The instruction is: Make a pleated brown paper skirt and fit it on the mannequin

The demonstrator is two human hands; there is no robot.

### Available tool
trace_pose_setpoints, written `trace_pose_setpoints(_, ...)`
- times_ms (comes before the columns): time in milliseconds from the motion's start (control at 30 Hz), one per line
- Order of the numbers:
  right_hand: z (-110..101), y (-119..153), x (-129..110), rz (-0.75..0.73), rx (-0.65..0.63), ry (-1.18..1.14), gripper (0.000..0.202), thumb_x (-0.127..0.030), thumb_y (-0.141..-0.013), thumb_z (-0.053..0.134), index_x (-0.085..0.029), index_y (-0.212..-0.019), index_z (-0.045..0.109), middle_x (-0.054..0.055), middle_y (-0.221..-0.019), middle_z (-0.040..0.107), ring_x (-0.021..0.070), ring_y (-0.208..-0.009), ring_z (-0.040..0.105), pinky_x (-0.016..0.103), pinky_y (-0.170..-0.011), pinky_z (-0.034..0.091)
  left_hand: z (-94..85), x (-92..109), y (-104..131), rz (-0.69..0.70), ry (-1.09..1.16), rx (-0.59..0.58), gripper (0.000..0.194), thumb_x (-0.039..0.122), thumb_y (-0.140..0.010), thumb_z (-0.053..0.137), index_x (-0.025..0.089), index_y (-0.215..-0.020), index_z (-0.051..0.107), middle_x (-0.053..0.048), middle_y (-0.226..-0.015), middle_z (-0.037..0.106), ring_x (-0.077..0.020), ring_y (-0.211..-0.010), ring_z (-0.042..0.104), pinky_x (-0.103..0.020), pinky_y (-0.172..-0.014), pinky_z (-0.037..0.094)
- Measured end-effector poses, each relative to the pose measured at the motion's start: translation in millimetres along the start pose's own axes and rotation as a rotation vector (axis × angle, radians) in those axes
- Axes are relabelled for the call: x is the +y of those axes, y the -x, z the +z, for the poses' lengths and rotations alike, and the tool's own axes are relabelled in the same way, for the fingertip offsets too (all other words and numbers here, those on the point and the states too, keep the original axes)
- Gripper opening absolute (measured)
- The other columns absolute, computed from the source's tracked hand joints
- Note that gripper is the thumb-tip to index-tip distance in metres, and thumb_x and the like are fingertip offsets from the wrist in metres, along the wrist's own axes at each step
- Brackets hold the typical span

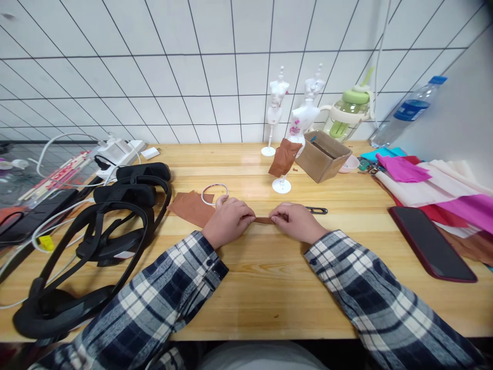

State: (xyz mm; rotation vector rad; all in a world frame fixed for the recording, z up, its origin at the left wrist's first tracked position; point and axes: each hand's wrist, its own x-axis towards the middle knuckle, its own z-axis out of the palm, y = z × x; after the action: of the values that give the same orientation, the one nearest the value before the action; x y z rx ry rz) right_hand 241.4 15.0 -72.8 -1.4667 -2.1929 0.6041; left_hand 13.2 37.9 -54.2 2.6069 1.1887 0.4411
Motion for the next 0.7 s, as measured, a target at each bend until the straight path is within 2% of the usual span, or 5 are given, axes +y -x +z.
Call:
trace_pose_setpoints(133, -0.3, -1.0, 3.9, 0.051, 0.002, -0.098, 0.023, -0.031, -0.089, 0.053, -0.022, -0.086, 0.074, 0.002, -0.086, 0.073, 0.0147, -0.075, 0.062, 0.026, -0.067, 0.042, 3.2, -3.7, -1.7, -0.071, 0.109, 0.01, 0.022, 0.032, -0.091, 0.049, 0.023, -0.087, 0.068, -0.001, -0.088, 0.072, -0.0195, -0.089, 0.06, -0.045, -0.1, 0.026)
trace_pose_setpoints(267, -0.1, 0.0, 3.9, 0.114, -0.014, -0.197, 0.026, -0.039, -0.087, 0.057, -0.023, -0.094, 0.075, 0.001, -0.082, 0.074, 0.0134, -0.066, 0.061, 0.025, -0.062, 0.043, 4.5, -3.6, -1.7, -0.104, 0.126, -0.001, 0.023, 0.033, -0.091, 0.048, 0.024, -0.088, 0.069, -0.001, -0.087, 0.073, -0.0198, -0.089, 0.061, -0.047, -0.104, 0.023)
trace_pose_setpoints(433, 3.3, -0.9, 6.5, 0.177, -0.002, -0.342, 0.019, -0.027, -0.078, 0.064, -0.021, -0.093, 0.075, 0.001, -0.079, 0.074, 0.0128, -0.067, 0.064, 0.024, -0.065, 0.048, 5.4, -3.2, -1.8, -0.111, 0.114, 0.005, 0.024, 0.034, -0.091, 0.048, 0.025, -0.089, 0.07, -0.001, -0.088, 0.073, -0.0201, -0.089, 0.062, -0.049, -0.105, 0.021)
trace_pose_setpoints(600, 4.0, -2.2, 7.2, 0.229, 0.008, -0.453, 0.021, -0.027, -0.077, 0.067, -0.019, -0.095, 0.073, 0.002, -0.08, 0.075, 0.0141, -0.07, 0.067, 0.026, -0.067, 0.052, 2.3, -0.5, -1.3, -0.118, 0.064, 0.026, 0.023, 0.033, -0.091, 0.05, 0.025, -0.086, 0.07, -0.002, -0.088, 0.073, -0.0216, -0.091, 0.061, -0.052, -0.104, 0.021)
trace_pose_setpoints(700, 4.5, -0.6, 1.9, 0.187, 0.013, -0.438, 0.016, -0.025, -0.078, 0.065, -0.02, -0.091, 0.073, 0.002, -0.08, 0.075, 0.0144, -0.072, 0.068, 0.026, -0.068, 0.052, -0.4, 4.1, 0.8, -0.087, 0.04, 0.055, 0.022, 0.034, -0.091, 0.051, 0.026, -0.101, 0.069, -0.004, -0.102, 0.072, -0.0243, -0.104, 0.057, -0.054, -0.107, 0.015)
